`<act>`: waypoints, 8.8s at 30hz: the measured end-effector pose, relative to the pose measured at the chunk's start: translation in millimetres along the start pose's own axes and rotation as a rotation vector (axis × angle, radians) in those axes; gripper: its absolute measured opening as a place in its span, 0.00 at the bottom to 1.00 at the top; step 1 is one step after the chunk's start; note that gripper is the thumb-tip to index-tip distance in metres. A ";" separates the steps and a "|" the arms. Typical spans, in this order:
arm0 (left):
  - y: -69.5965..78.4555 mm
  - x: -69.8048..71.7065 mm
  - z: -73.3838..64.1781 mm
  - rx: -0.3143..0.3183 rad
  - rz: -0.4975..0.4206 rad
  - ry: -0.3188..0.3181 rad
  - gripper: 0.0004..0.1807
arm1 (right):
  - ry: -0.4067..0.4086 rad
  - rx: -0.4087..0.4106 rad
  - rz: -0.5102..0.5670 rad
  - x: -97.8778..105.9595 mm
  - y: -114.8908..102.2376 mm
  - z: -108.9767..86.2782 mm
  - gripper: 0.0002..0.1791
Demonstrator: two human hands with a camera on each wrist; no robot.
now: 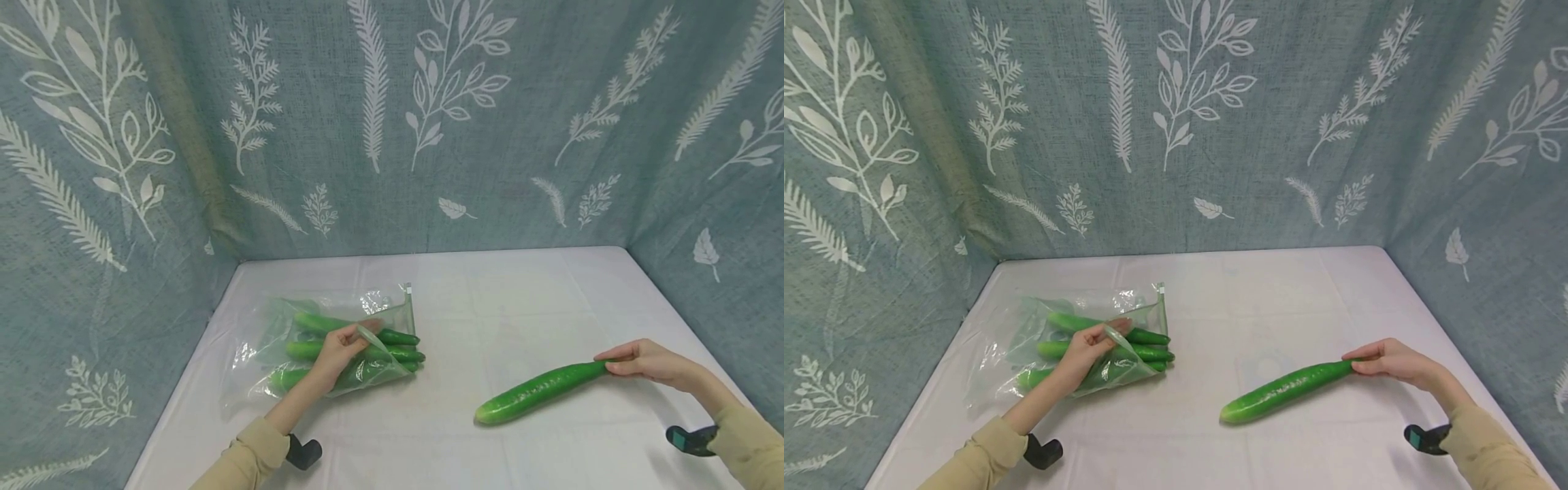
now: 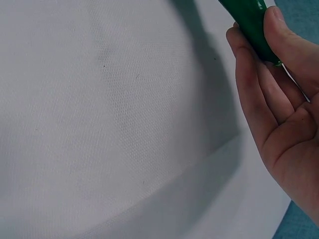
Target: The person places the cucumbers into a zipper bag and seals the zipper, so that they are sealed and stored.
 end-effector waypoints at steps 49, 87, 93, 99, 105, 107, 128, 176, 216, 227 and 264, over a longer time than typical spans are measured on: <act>-3.1 5.0 -4.6 -0.010 -0.103 -0.104 0.20 | 0.228 -0.091 0.614 -50.9 -34.4 12.1 0.10; -3.6 3.6 -7.6 -0.016 -0.145 -0.122 0.18 | 0.413 -0.125 0.685 -96.0 -80.4 58.5 0.41; -3.4 2.1 -7.5 0.011 -0.124 -0.090 0.17 | 0.417 -0.136 0.686 -101.1 -86.0 66.8 0.40; -2.9 2.3 -7.8 0.020 -0.119 -0.081 0.17 | 0.423 -0.138 0.651 -105.3 -93.6 74.3 0.39; -4.5 4.6 -9.4 -0.027 -0.122 -0.128 0.19 | 0.431 -0.122 0.650 -109.2 -99.3 83.8 0.37; -5.3 5.1 -9.9 -0.040 -0.112 -0.140 0.18 | 0.429 -0.115 0.645 -111.4 -101.1 86.9 0.36; -1.6 4.9 -12.3 -0.060 -0.122 -0.166 0.22 | 0.402 -0.092 0.493 -137.4 -125.2 127.1 0.27; -4.9 2.0 -12.3 -0.046 -0.147 -0.165 0.25 | 0.528 0.151 -0.007 -187.8 -179.0 201.5 0.13; -1.8 3.4 -12.3 -0.021 -0.154 -0.161 0.24 | 0.534 0.183 -0.015 -205.0 -180.7 208.4 0.15; 1.3 4.0 -11.0 -0.013 -0.061 -0.149 0.20 | 0.569 0.165 -0.029 -194.7 -162.1 192.2 0.14; 33.9 -42.8 122.4 -0.175 1.042 -0.480 0.19 | -0.131 -0.166 0.182 -250.7 -153.6 126.4 0.14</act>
Point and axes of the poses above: each hand's wrist, its own z-axis towards the middle knuckle, its own x-axis out of the back of the hand, y = z × x, the point moved 1 cm from there along z, towards the middle knuckle, and after that the axes turned 12 degrees about -x, right-handed, at the moved point
